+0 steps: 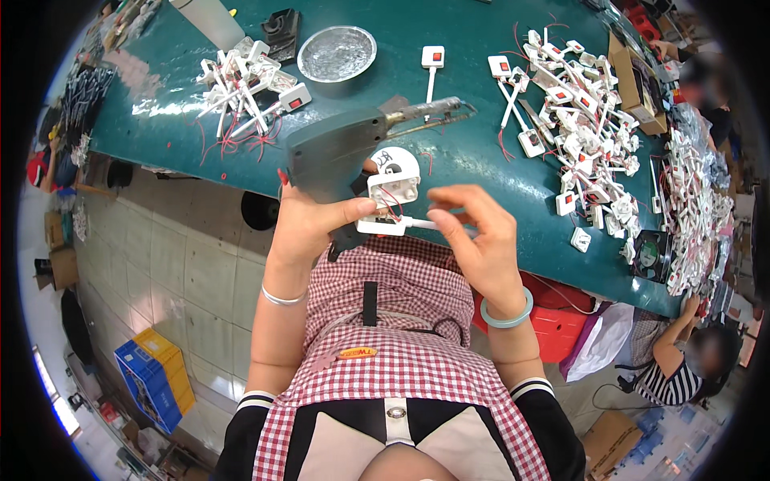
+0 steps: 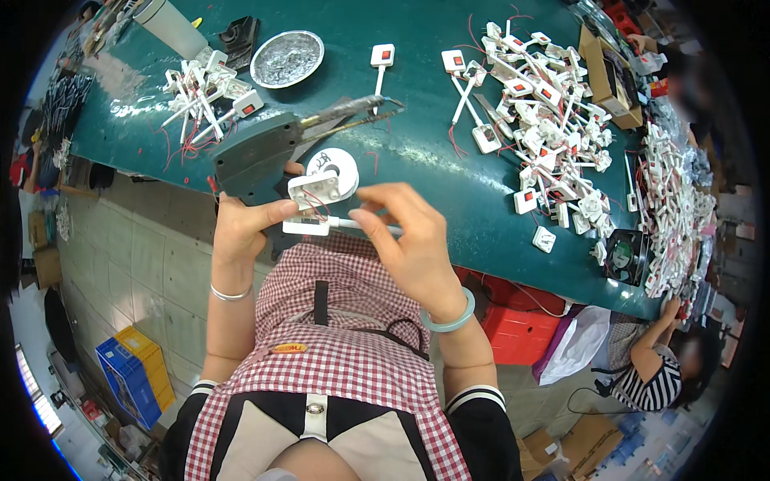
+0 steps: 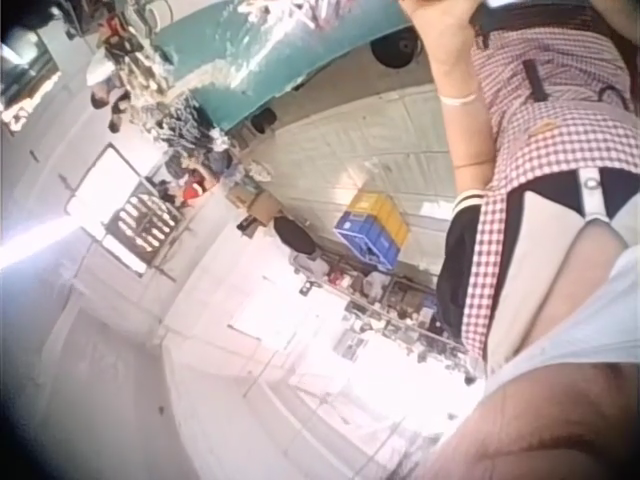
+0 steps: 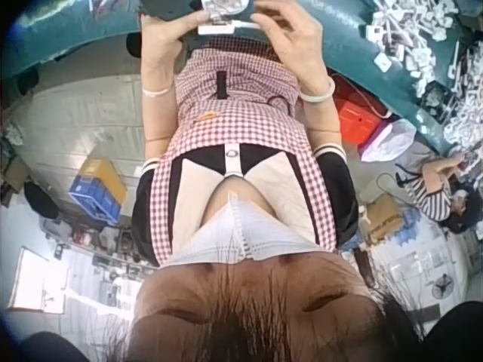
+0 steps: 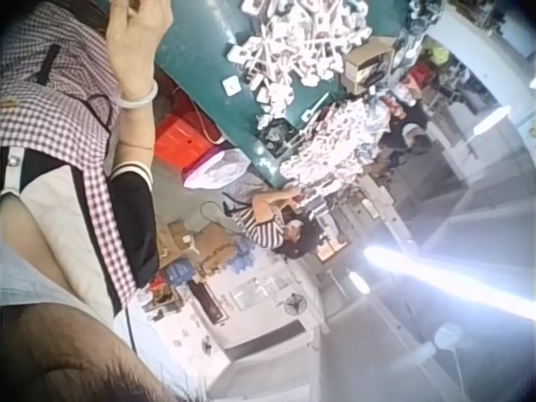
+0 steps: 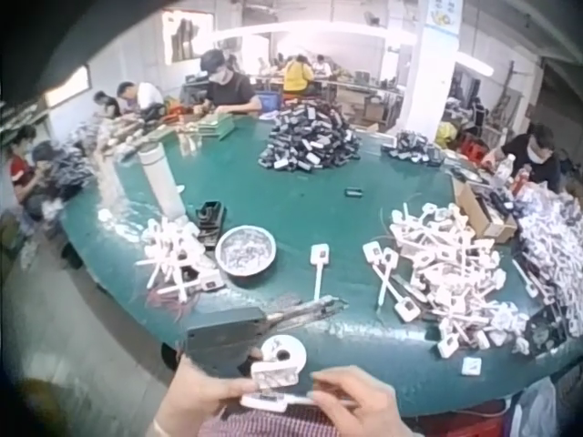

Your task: The person solders electrical wires and solder wire onto small plastic housings using a soldering gun.

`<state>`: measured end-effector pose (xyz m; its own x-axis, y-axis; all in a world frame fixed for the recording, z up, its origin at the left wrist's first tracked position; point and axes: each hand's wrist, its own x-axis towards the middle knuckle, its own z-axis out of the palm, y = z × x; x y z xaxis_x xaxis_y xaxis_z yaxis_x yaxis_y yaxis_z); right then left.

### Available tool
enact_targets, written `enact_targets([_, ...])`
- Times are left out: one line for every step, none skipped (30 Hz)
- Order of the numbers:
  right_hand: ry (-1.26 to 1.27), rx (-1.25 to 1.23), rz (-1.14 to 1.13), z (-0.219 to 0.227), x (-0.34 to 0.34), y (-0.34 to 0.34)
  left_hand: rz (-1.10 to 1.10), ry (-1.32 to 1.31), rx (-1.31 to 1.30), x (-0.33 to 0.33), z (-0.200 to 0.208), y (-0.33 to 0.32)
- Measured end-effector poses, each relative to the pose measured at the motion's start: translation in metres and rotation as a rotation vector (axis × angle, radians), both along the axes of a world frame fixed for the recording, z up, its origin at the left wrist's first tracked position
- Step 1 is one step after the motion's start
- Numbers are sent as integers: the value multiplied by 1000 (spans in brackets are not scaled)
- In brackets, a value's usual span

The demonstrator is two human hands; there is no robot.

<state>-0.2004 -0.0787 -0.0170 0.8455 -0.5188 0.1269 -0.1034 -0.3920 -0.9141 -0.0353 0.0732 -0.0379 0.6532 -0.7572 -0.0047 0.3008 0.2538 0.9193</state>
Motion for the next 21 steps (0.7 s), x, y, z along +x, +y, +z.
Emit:
enact_targets([-33, 71, -25, -3, 0, -1, 4, 1, 0, 1, 3, -1])
enact_targets([-32, 71, -22, -4, 2, 0, -43, 71, 4, 1, 5, -2])
enact_targets([-104, 103, -34, -3, 7, 3, -89, 142, 7, 2, 6, -3])
enact_targets([-174, 133, -50, -3, 10, 6, -89, 144, 7, 2, 6, -4])
enact_targets([-182, 144, -28, -2, 13, 8, -107, 126, 42, 2, 6, -4])
enact_targets([-180, 143, -29, -2, 14, 8, -126, 107, 77, 2, 6, -5])
enact_targets([-158, 77, 16, -4, 15, 8, -124, 96, 79, 2, 6, -6])
enact_targets([-136, 10, 60, -5, 16, 9, -122, 96, 78, 1, 4, -7])
enact_targets([-169, -37, 30, -8, 18, 11, -96, 37, 66, 0, 0, -7])
enact_targets([-169, -37, 33, -10, 18, 12, -68, -22, 54, -1, -2, -7])
enact_targets([-224, -121, -22, -12, 17, 12, -65, -21, 53, -2, -2, -7])
enact_targets([-280, -204, -77, -14, 17, 13, -13, -30, 61, -4, -1, -7])
enact_targets([-279, -205, -76, -16, 16, 15, 36, -38, 68, -7, -1, -7])
enact_targets([-322, -227, -177, -17, 16, 18, 37, -36, 67, -11, -1, -6])
enact_targets([-364, -249, -278, -19, 16, 20, 132, -10, 51, -16, 0, -5])
enact_targets([-362, -252, -279, -21, 16, 21, 223, 18, 33, -20, 1, -5])
enact_targets([-402, -280, -317, -24, 16, 22, 236, 45, 16, -22, 4, -3])
enact_targets([-442, -307, -354, -28, 15, 23, 234, 48, 13, -27, 7, -2])
enact_targets([-434, -298, -349, -30, 15, 26, 257, 58, 28, -33, 12, -2])
enact_targets([-434, -299, -347, -33, 16, 29, 279, 67, 42, -37, 14, -1])
enact_targets([-443, -329, -347, -35, 17, 32, 253, -21, 57, -40, 12, 0])
